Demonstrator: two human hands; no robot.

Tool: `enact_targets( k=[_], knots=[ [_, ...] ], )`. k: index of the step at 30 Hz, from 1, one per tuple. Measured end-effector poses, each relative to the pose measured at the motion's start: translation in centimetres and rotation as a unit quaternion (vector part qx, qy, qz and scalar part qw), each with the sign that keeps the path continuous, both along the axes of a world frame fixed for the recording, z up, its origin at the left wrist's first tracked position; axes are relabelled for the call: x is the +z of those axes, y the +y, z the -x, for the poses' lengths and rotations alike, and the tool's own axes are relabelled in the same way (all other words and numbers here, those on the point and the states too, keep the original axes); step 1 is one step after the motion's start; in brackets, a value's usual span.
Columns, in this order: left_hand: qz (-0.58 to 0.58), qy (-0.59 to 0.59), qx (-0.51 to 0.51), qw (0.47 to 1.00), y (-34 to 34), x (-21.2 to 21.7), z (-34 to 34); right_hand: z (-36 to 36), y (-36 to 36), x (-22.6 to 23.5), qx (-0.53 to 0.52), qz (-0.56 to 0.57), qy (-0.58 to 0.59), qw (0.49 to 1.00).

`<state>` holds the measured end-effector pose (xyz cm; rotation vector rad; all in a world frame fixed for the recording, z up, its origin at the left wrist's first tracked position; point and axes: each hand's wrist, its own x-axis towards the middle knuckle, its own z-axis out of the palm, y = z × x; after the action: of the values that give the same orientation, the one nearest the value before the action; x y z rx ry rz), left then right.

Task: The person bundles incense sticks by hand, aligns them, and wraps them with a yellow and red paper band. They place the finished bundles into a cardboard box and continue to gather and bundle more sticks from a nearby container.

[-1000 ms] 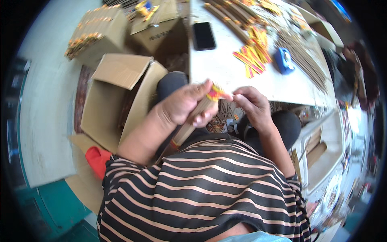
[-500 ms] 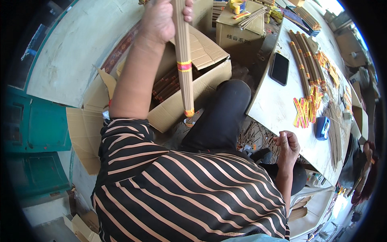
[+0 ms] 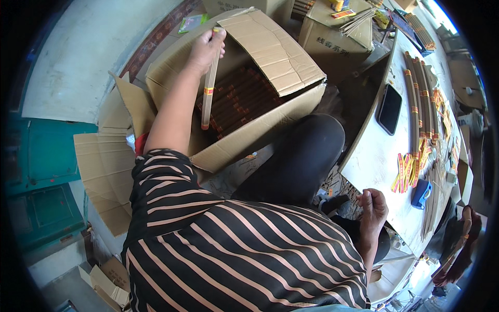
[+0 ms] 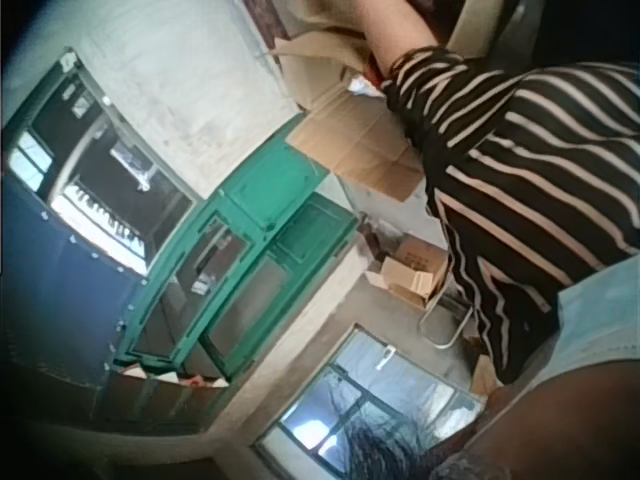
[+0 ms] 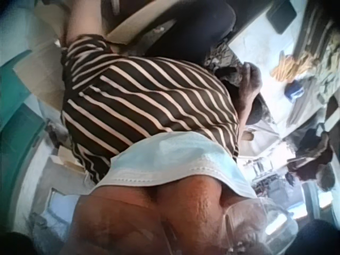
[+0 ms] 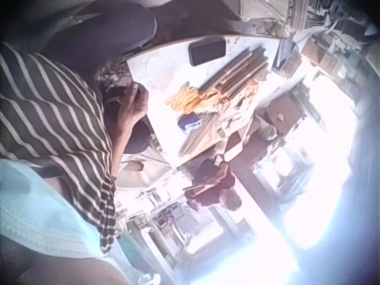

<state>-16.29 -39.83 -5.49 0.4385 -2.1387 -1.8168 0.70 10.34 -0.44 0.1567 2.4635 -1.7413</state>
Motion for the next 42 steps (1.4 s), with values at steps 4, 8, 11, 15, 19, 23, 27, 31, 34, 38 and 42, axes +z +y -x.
enact_targets(
  k=[4,8,11,15,19,23,27,31,34,38,42],
  knots=[
    [-0.009,-0.151,-0.024,0.988,-0.4,-6.9,0.8,0.5,-0.1,0.1,-0.025,-0.019,-0.018,0.999],
    [-0.003,-0.228,-0.021,0.973,2.1,-13.8,1.1,1.2,-0.3,-0.1,-0.026,-0.027,-0.032,0.999],
    [0.114,-0.212,-0.095,0.966,3.9,-19.0,1.8,1.6,-0.6,-0.4,-0.039,-0.032,-0.056,0.997],
    [0.022,-0.165,-0.135,0.977,6.2,-27.1,2.6,2.2,-1.1,-0.5,-0.071,-0.068,-0.111,0.989],
    [-0.019,-0.123,-0.166,0.978,7.0,-29.2,2.6,3.4,-1.0,0.2,-0.042,-0.109,-0.101,0.988],
    [0.152,-0.084,-0.116,0.978,7.1,-25.3,1.9,5.3,0.0,0.2,-0.091,-0.18,-0.038,0.979],
    [0.129,0.031,-0.036,0.99,6.6,-19.8,3.1,7.8,0.0,1.1,-0.109,-0.191,0.015,0.975],
    [-0.047,0.143,0.029,0.988,6.8,-12.6,4.0,9.0,0.0,1.4,-0.104,-0.212,0.029,0.971],
    [0.054,0.183,0.057,0.98,8.1,-8.9,4.1,10.7,1.0,0.6,-0.097,-0.261,0.082,0.957],
    [0.178,0.224,0.041,0.957,9.3,-6.5,6.2,15.6,0.7,-0.8,-0.082,-0.427,0.041,0.899],
    [0.381,0.221,-0.032,0.897,13.0,-1.9,9.1,20.2,-1.0,-1.5,-0.073,-0.505,-0.053,0.859]
  ],
)
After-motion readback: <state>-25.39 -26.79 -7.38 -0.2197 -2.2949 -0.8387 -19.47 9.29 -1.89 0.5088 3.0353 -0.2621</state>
